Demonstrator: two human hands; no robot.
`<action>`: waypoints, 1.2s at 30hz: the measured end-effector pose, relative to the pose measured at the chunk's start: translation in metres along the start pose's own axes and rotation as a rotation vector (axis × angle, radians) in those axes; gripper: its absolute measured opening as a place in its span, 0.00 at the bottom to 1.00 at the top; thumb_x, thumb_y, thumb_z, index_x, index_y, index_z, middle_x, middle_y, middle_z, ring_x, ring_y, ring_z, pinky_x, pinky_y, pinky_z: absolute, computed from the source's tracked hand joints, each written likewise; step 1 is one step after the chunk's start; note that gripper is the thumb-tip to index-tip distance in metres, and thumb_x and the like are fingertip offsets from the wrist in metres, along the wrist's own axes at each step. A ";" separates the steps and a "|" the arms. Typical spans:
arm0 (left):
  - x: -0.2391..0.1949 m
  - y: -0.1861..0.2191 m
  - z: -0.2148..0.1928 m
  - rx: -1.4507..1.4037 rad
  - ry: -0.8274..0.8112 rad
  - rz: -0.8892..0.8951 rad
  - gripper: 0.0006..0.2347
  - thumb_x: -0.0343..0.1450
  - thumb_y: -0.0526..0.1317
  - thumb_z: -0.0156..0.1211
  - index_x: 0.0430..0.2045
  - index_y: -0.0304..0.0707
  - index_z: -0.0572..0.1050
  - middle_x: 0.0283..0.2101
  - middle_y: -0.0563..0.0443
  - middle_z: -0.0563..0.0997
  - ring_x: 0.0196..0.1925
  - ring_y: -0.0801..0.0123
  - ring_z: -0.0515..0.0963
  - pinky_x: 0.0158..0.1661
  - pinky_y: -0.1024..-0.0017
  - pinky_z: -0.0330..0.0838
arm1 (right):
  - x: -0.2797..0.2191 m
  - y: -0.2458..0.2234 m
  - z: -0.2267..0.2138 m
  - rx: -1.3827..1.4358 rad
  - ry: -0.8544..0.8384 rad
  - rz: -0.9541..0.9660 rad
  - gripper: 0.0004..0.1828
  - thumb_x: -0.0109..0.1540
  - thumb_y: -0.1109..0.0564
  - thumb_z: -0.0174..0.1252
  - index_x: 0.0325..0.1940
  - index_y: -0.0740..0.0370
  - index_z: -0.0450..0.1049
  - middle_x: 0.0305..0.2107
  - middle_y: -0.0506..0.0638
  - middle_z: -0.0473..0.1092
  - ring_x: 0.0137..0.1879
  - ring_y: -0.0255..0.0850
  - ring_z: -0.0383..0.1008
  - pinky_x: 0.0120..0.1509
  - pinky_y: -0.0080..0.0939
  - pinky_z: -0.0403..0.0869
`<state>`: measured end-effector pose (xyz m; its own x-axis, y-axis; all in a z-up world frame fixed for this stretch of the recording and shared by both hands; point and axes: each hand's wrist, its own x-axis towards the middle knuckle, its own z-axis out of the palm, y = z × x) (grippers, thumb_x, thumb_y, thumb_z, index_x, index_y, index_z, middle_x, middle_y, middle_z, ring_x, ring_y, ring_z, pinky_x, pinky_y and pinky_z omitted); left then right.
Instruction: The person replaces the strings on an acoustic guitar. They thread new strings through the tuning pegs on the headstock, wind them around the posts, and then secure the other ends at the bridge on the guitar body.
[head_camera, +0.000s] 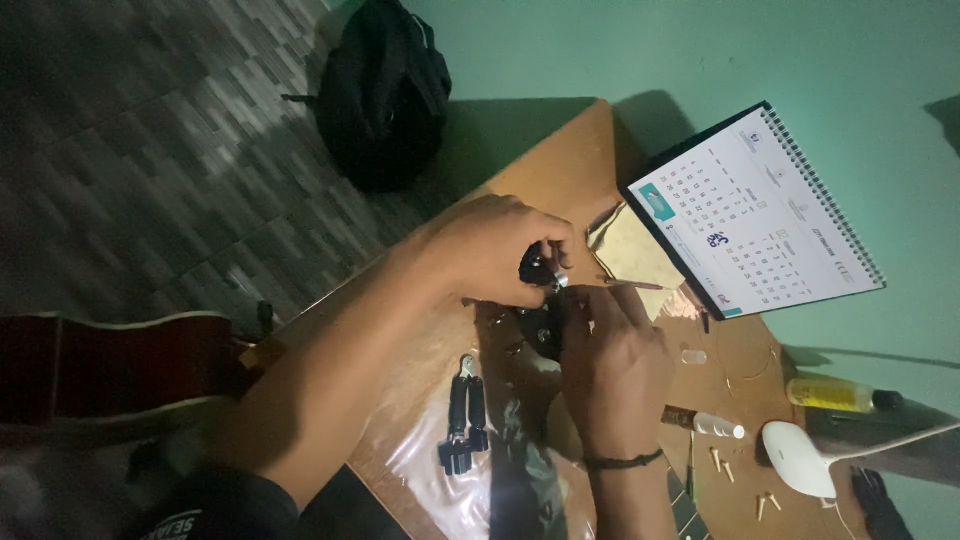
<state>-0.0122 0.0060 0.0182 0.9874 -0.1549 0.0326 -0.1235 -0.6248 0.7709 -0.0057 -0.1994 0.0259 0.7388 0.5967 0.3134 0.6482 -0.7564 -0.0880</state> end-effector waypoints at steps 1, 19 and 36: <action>0.001 -0.001 0.001 -0.001 -0.005 0.000 0.15 0.56 0.43 0.65 0.36 0.59 0.80 0.40 0.68 0.86 0.41 0.70 0.84 0.39 0.67 0.72 | 0.000 -0.001 -0.001 0.044 -0.013 0.055 0.11 0.59 0.61 0.55 0.37 0.50 0.82 0.36 0.47 0.76 0.30 0.55 0.74 0.30 0.52 0.69; 0.006 -0.006 0.003 0.052 -0.030 -0.072 0.08 0.63 0.50 0.67 0.33 0.61 0.85 0.42 0.70 0.87 0.44 0.72 0.83 0.41 0.68 0.71 | -0.002 0.004 -0.002 0.139 0.045 0.005 0.02 0.62 0.55 0.68 0.36 0.51 0.85 0.31 0.50 0.71 0.29 0.45 0.74 0.27 0.45 0.66; 0.012 -0.018 0.017 -0.028 0.029 0.038 0.05 0.69 0.46 0.63 0.29 0.52 0.82 0.36 0.64 0.87 0.37 0.68 0.83 0.36 0.66 0.69 | -0.003 0.007 0.007 0.130 0.025 0.078 0.06 0.61 0.57 0.64 0.36 0.47 0.86 0.35 0.48 0.73 0.33 0.44 0.75 0.28 0.45 0.68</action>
<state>0.0001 0.0024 -0.0064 0.9845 -0.1560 0.0803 -0.1588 -0.5974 0.7861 -0.0016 -0.2047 0.0178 0.7838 0.5298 0.3239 0.6089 -0.7580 -0.2339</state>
